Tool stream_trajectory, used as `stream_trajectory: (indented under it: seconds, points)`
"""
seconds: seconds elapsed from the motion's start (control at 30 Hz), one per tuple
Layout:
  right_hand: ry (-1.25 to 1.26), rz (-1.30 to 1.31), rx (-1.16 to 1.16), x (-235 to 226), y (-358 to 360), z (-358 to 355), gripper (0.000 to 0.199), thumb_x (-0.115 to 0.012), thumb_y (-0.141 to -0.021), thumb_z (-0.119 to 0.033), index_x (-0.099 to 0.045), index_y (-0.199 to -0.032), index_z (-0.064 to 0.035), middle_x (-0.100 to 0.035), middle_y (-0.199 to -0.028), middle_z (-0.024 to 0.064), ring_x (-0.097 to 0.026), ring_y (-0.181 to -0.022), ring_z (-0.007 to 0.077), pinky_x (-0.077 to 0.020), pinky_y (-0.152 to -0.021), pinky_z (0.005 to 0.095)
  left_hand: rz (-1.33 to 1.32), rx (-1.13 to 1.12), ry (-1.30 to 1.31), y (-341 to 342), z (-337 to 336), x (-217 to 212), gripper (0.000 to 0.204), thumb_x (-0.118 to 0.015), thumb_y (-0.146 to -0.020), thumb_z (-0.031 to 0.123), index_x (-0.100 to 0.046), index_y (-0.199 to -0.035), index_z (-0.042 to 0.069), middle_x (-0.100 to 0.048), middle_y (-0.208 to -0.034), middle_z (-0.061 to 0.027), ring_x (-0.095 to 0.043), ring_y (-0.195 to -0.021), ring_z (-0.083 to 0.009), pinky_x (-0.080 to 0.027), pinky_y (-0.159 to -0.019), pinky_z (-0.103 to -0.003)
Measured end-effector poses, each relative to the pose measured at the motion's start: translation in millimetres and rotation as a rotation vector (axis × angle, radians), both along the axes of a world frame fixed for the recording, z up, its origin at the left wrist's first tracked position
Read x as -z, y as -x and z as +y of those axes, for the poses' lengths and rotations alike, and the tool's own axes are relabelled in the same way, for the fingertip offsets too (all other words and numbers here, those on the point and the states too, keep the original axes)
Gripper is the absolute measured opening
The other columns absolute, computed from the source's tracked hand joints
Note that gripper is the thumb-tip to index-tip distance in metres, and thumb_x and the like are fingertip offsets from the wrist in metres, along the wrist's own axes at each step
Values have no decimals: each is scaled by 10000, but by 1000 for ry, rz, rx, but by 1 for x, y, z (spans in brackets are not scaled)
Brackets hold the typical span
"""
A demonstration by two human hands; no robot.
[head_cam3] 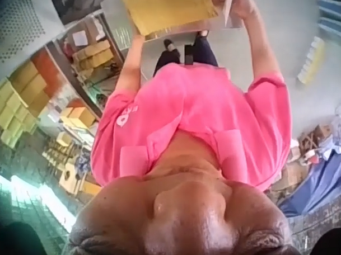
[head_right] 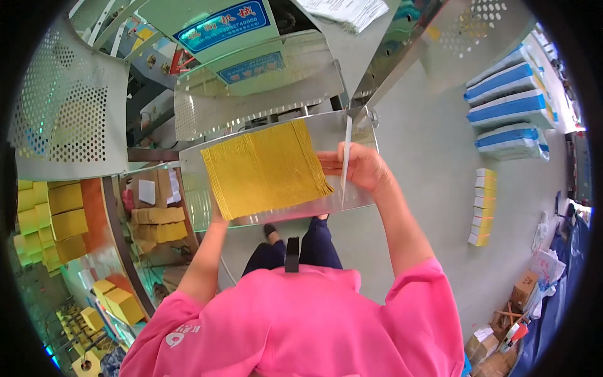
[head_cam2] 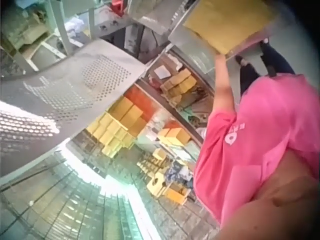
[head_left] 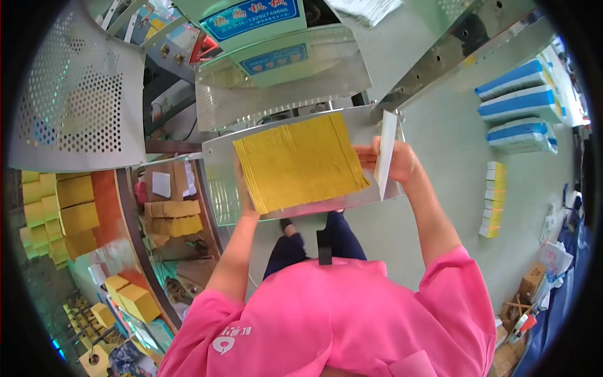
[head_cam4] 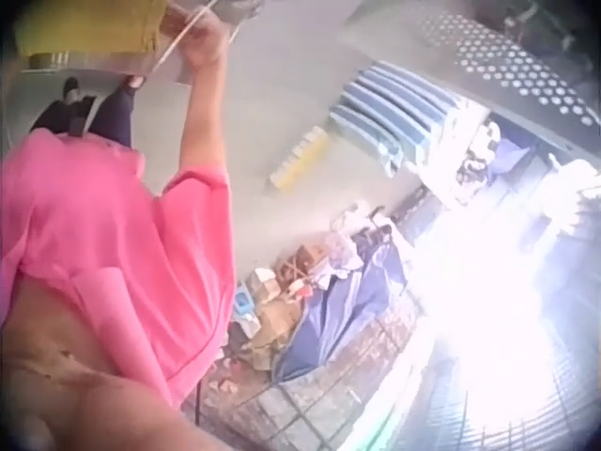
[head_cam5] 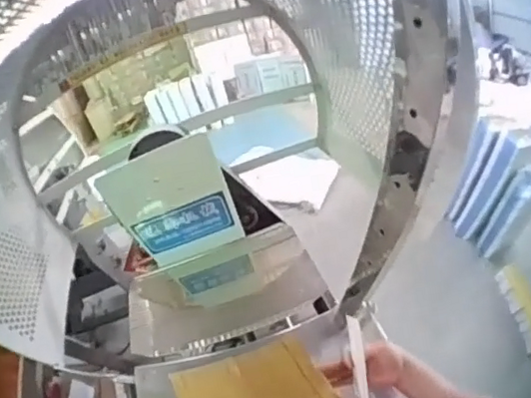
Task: The recorder bundles stacks of yellow paper by applying labels and using a strapping machine.
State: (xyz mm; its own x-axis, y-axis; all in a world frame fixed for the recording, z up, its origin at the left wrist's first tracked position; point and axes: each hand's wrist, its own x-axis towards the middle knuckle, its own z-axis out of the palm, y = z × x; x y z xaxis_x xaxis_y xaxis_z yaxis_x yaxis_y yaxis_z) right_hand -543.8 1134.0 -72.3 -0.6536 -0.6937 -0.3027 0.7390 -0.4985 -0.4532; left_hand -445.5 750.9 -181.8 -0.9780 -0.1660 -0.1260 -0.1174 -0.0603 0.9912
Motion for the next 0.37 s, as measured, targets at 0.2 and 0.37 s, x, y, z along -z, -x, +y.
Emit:
stream_trajectory:
  seconds: [0.2, 0.37]
  points:
    - [-305, -136, -14, 62, 14, 18, 227, -502, -774, -58, -592, -962, 30, -652, -1046, 169, -650, -798, 226, -546, -719, 333, -159, 109, 169, 6, -30, -25, 475, -455, -1010, 327, -411, -1390, 46, -524, -1266, -83, -532, -1127, -178, -450, -966, -325]
    - [-787, 59, -101, 35, 13, -7, 238, -538, -770, -68, -621, -990, -30, -565, -772, 16, -493, -647, 105, -433, -572, 281, -318, -26, -421, 6, -17, -77, 508, -419, -1010, 427, -470, -1377, 81, -538, -1336, -87, -530, -1191, -230, -393, -1028, -356]
